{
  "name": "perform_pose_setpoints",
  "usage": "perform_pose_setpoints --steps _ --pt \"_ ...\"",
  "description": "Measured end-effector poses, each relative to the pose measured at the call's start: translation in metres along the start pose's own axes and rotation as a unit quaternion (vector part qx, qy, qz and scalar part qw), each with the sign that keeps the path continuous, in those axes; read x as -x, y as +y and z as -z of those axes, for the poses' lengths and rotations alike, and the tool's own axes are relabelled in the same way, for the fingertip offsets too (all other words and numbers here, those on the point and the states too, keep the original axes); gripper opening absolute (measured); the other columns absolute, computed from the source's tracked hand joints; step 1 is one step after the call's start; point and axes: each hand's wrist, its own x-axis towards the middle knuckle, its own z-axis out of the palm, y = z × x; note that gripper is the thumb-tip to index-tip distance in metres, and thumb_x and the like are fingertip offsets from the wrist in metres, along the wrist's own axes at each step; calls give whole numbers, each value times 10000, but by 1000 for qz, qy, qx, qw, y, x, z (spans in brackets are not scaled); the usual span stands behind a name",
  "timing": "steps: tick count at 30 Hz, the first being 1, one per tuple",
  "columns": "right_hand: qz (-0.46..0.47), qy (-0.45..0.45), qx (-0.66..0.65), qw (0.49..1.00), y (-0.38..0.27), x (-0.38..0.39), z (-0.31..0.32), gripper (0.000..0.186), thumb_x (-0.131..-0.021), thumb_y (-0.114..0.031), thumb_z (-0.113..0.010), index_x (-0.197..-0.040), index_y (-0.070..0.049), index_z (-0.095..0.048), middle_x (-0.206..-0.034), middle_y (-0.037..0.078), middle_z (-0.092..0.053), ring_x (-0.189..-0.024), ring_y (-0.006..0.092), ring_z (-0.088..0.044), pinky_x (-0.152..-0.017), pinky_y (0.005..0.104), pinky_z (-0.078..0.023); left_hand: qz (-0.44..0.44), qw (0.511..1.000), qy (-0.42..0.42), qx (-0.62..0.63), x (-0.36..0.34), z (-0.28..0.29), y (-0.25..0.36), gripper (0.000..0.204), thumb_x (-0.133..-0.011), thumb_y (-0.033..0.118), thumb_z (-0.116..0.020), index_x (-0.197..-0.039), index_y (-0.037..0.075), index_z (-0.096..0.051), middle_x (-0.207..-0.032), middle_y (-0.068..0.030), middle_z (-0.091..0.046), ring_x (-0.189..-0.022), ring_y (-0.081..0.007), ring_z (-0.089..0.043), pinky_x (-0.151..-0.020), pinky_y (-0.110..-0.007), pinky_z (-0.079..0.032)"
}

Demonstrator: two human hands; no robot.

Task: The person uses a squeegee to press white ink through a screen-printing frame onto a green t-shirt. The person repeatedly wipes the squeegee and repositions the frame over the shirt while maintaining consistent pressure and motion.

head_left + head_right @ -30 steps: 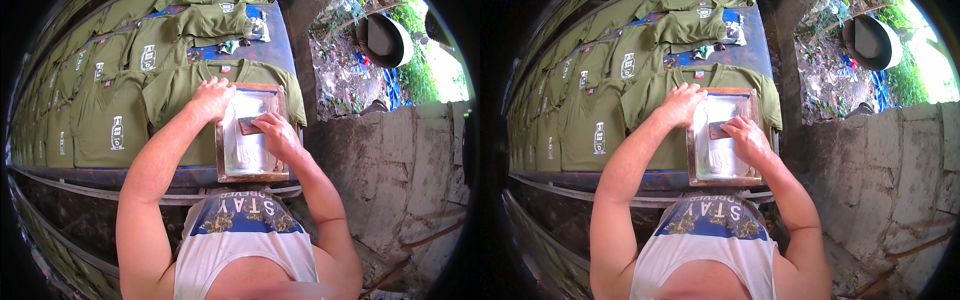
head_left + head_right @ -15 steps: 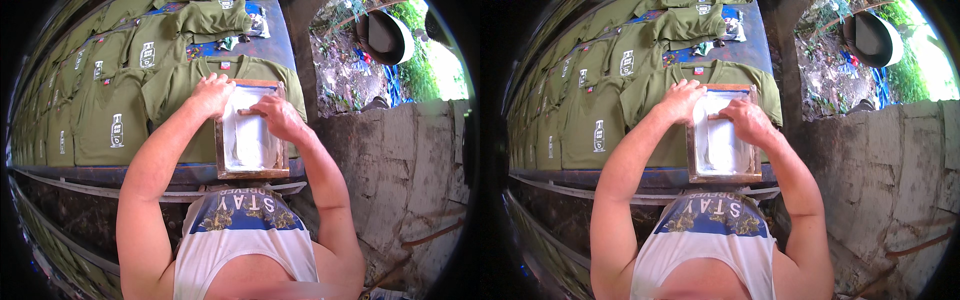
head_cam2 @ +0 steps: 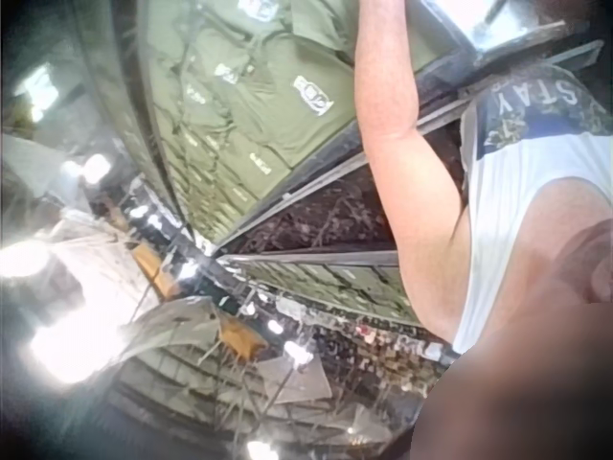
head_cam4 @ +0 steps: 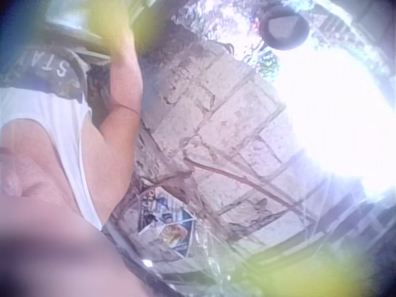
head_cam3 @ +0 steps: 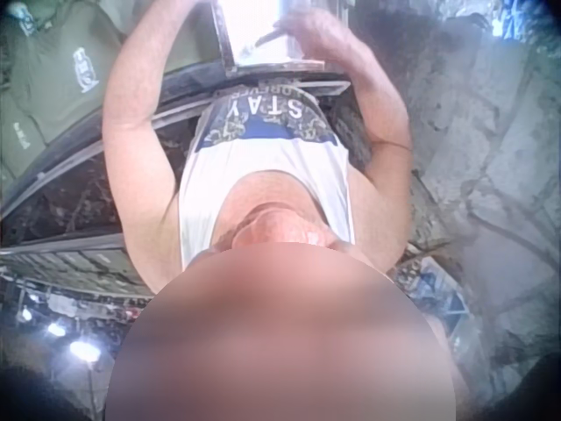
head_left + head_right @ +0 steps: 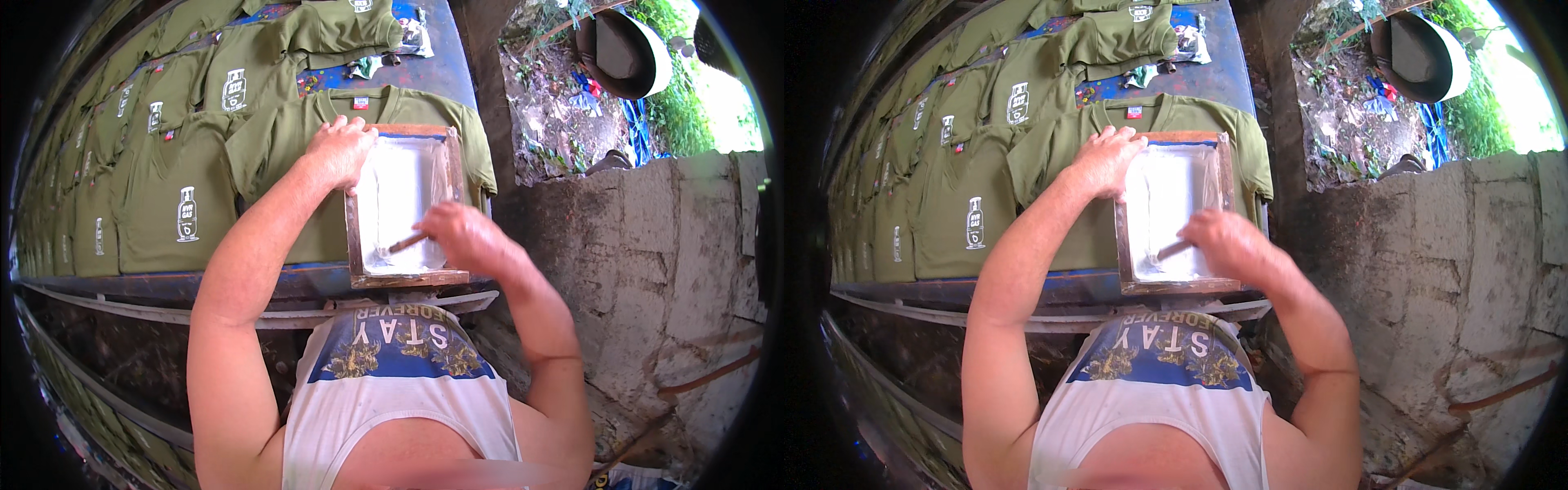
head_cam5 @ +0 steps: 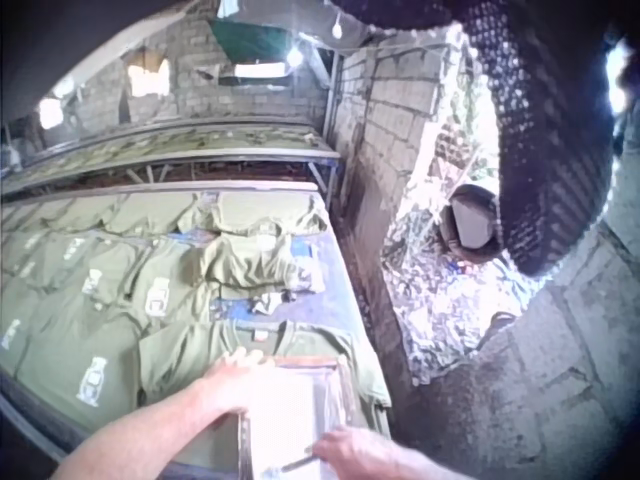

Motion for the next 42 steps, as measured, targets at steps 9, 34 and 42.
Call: perform_pose_setpoints --steps 9,34,42 --pt "-41 151 17 988 54 -93 27 317 -947 39 -698 -1207 -40 -861 -1137 180 -815 -1163 400 -766 -1054 521 -607 10 1000 1 20 3 1 1 1301 -609 230 -1124 -1751 138 -507 -1794 -149 -474 -1637 -401 -465 -1360 -546 -414" --pt "-21 181 22 983 47 -85 20 301 -952 56 -706 -1188 -52 -858 -1078 162 -795 -1109 400 -761 -1002 511 -615 5 1000 -8 18 5 6 1 1279 -637 223 -1105 -1757 132 -495 -1784 -141 -475 -1646 -403 -452 -1364 -550 -418" --pt "24 128 12 991 -23 15 -28 342 -866 27 -764 -1174 -68 -879 -1116 98 -813 -1052 329 -771 -962 466 -635 -3 1000 1 11 0 0 -1 1293 -611 244 -1131 -1738 119 -509 -1746 -144 -505 -1612 -393 -483 -1349 -540 -434"
